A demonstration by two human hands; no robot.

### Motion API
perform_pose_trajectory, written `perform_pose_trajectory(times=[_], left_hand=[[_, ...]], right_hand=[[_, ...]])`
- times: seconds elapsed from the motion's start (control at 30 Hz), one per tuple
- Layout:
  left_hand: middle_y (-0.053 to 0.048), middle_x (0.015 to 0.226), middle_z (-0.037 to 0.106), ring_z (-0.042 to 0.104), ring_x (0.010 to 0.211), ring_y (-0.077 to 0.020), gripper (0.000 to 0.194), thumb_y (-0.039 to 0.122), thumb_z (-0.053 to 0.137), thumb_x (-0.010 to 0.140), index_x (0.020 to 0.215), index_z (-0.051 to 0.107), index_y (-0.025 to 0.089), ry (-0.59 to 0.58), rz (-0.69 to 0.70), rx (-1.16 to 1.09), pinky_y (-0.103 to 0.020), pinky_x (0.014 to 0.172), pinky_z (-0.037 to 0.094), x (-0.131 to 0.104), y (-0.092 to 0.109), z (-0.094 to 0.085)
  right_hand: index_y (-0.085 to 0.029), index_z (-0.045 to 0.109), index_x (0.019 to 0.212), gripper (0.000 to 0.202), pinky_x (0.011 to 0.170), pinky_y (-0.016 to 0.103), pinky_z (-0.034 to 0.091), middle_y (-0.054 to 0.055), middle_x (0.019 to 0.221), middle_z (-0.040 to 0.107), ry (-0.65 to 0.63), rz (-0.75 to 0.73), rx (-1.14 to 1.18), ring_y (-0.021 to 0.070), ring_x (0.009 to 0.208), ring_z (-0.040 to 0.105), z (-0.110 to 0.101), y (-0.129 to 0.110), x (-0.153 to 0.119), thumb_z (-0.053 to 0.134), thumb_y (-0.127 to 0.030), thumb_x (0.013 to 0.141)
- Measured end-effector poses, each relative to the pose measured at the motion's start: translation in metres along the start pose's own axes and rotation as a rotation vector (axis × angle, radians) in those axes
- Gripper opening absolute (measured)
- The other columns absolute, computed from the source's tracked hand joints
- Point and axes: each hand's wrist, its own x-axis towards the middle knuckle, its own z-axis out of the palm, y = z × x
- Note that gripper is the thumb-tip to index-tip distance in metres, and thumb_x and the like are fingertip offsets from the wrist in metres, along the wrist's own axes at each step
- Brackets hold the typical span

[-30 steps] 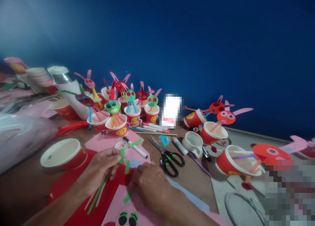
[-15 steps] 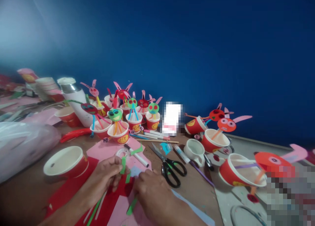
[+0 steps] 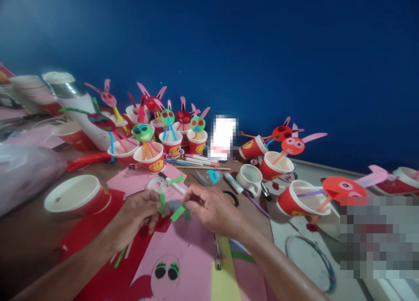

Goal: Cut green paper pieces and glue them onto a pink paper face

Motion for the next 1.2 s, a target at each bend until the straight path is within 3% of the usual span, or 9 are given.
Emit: perform_pose_trajectory(times=[0.37, 0.53, 0.67, 0.83, 1.03, 1.2], left_hand=[[0.006, 0.035, 0.05, 0.039, 0.028, -0.0059, 0.013, 0.023, 0.058, 0.07, 0.066, 0.047, 0.018, -0.032, -0.022, 0.045, -0.015, 0.032, 0.03, -0.006, -0.002, 0.007], [0.005, 0.04, 0.053, 0.037, 0.028, -0.006, 0.021, 0.03, 0.062, 0.068, 0.064, 0.045, 0.019, -0.052, -0.03, 0.005, -0.017, 0.031, 0.032, -0.005, -0.006, 0.01], [0.006, 0.039, 0.05, 0.038, 0.03, -0.0058, 0.019, 0.03, 0.06, 0.069, 0.064, 0.045, 0.018, -0.042, -0.042, 0.032, -0.016, 0.032, 0.031, -0.007, -0.005, 0.012], [0.007, 0.037, 0.046, 0.038, 0.031, -0.0062, 0.019, 0.03, 0.06, 0.07, 0.064, 0.046, 0.019, -0.052, -0.037, 0.057, -0.017, 0.034, 0.033, -0.011, -0.001, 0.014], [0.008, 0.038, 0.045, 0.037, 0.031, -0.0054, 0.016, 0.028, 0.059, 0.068, 0.064, 0.047, 0.018, -0.046, -0.051, 0.123, -0.016, 0.034, 0.031, -0.012, -0.004, 0.016], [0.007, 0.039, 0.048, 0.038, 0.03, -0.0056, 0.016, 0.028, 0.059, 0.069, 0.064, 0.047, 0.018, -0.063, -0.061, 0.158, -0.016, 0.033, 0.03, -0.012, -0.007, 0.015]], right_hand=[[-0.024, 0.058, 0.096, 0.019, 0.061, 0.021, 0.038, -0.003, 0.077, 0.062, -0.015, -0.119, 0.033, 0.0111, 0.066, 0.054, 0.01, 0.005, 0.0, 0.052, -0.016, 0.08], [-0.022, 0.06, 0.087, 0.015, 0.066, 0.022, 0.038, -0.003, 0.078, 0.063, 0.014, -0.129, 0.041, 0.012, 0.069, 0.055, 0.017, 0.005, 0.003, 0.052, -0.015, 0.078], [-0.021, 0.062, 0.081, 0.011, 0.06, 0.02, 0.037, -0.005, 0.065, 0.058, 0.01, -0.075, 0.144, 0.0112, 0.061, 0.05, 0.022, 0.006, 0.007, 0.053, -0.016, 0.077], [-0.019, 0.063, 0.077, 0.009, 0.058, 0.019, 0.036, -0.004, 0.068, 0.059, -0.003, -0.04, 0.305, 0.0106, 0.063, 0.049, 0.032, 0.012, 0.009, 0.055, -0.02, 0.077], [-0.016, 0.059, 0.075, 0.011, 0.049, 0.016, 0.033, -0.006, 0.06, 0.049, -0.02, -0.007, 0.413, 0.0075, 0.054, 0.042, 0.044, 0.022, 0.013, 0.059, -0.027, 0.075], [-0.016, 0.057, 0.068, 0.006, 0.05, 0.016, 0.033, -0.007, 0.058, 0.048, 0.013, -0.02, 0.435, 0.0073, 0.054, 0.041, 0.045, 0.021, 0.012, 0.057, -0.019, 0.073]])
